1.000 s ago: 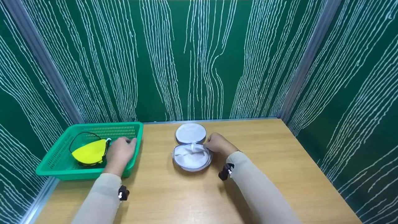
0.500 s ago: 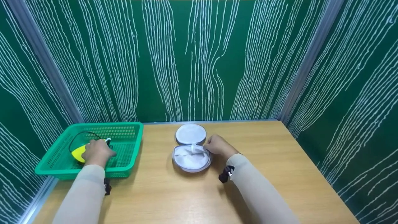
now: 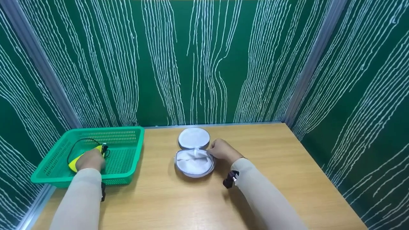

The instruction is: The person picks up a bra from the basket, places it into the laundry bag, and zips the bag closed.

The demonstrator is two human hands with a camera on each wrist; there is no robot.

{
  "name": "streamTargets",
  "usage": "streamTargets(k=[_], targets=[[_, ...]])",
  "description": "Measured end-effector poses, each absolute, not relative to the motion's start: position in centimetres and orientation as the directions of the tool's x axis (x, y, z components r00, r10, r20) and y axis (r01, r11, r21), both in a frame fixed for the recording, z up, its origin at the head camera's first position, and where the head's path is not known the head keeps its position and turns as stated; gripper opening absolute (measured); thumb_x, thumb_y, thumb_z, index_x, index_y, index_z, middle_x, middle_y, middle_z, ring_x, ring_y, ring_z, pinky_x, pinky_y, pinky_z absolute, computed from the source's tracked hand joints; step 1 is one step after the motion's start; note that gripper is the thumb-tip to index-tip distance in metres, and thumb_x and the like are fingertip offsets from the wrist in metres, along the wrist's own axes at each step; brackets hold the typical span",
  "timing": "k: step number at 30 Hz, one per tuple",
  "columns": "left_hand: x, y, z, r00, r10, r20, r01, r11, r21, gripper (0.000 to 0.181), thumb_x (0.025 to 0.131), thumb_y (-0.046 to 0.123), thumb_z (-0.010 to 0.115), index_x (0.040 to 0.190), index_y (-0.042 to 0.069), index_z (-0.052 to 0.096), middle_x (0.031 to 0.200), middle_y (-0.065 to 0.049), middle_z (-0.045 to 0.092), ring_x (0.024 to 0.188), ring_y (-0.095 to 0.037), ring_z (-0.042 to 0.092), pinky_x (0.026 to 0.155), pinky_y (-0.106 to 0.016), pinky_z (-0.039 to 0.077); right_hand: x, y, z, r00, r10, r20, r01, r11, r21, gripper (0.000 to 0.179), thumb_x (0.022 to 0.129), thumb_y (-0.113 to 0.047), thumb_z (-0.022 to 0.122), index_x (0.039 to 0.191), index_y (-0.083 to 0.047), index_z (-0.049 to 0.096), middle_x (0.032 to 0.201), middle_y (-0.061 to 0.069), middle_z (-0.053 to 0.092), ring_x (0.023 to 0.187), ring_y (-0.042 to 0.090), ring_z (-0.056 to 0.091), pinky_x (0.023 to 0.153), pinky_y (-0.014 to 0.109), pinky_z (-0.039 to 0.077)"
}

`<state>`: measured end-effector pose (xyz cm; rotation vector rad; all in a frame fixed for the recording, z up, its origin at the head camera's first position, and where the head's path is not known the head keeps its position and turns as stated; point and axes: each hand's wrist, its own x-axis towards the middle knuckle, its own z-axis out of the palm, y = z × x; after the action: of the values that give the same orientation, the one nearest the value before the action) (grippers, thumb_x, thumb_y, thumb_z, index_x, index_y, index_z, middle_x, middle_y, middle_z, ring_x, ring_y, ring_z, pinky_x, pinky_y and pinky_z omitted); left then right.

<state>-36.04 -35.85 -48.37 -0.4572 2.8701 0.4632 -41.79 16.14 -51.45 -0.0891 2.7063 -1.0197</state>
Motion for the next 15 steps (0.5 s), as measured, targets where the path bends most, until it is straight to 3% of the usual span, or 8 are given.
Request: streamTargets(k=[7, 15], targets=[[-36.3, -36.9, -48.2, -0.925, -0.289, -0.247, -0.354, 0.892, 0.280, 0.033, 0.111, 0.006, 0.050, 0.133, -0.015, 0.063, 0.123, -0.037, 0.068, 0.099, -0.042, 0.062, 0.080, -0.051, 0.058, -41.6, 16.0, -51.3, -0.968, -0.149, -0.199, 0.018, 0.757, -0.653, 0.034, 0.106, -0.018, 0.075, 0.074, -0.014, 0.067, 0.064, -0.005, 0.053, 0.063, 0.013, 0.050, 0.057, 0.027, 0.040], [-35.9, -37.5, -48.0, -0.937, -0.271, -0.223, -0.330, 0.894, 0.302, 0.025, 0.112, 0.004, 0.049, 0.116, -0.009, 0.070, 0.114, -0.032, 0.070, 0.097, -0.042, 0.061, 0.081, -0.055, 0.057, -41.2, 16.0, -51.3, -0.966, -0.151, -0.211, 0.032, 0.737, -0.675, 0.033, 0.107, -0.019, 0.074, 0.076, -0.016, 0.068, 0.069, -0.003, 0.057, 0.067, 0.014, 0.054, 0.060, 0.027, 0.043]])
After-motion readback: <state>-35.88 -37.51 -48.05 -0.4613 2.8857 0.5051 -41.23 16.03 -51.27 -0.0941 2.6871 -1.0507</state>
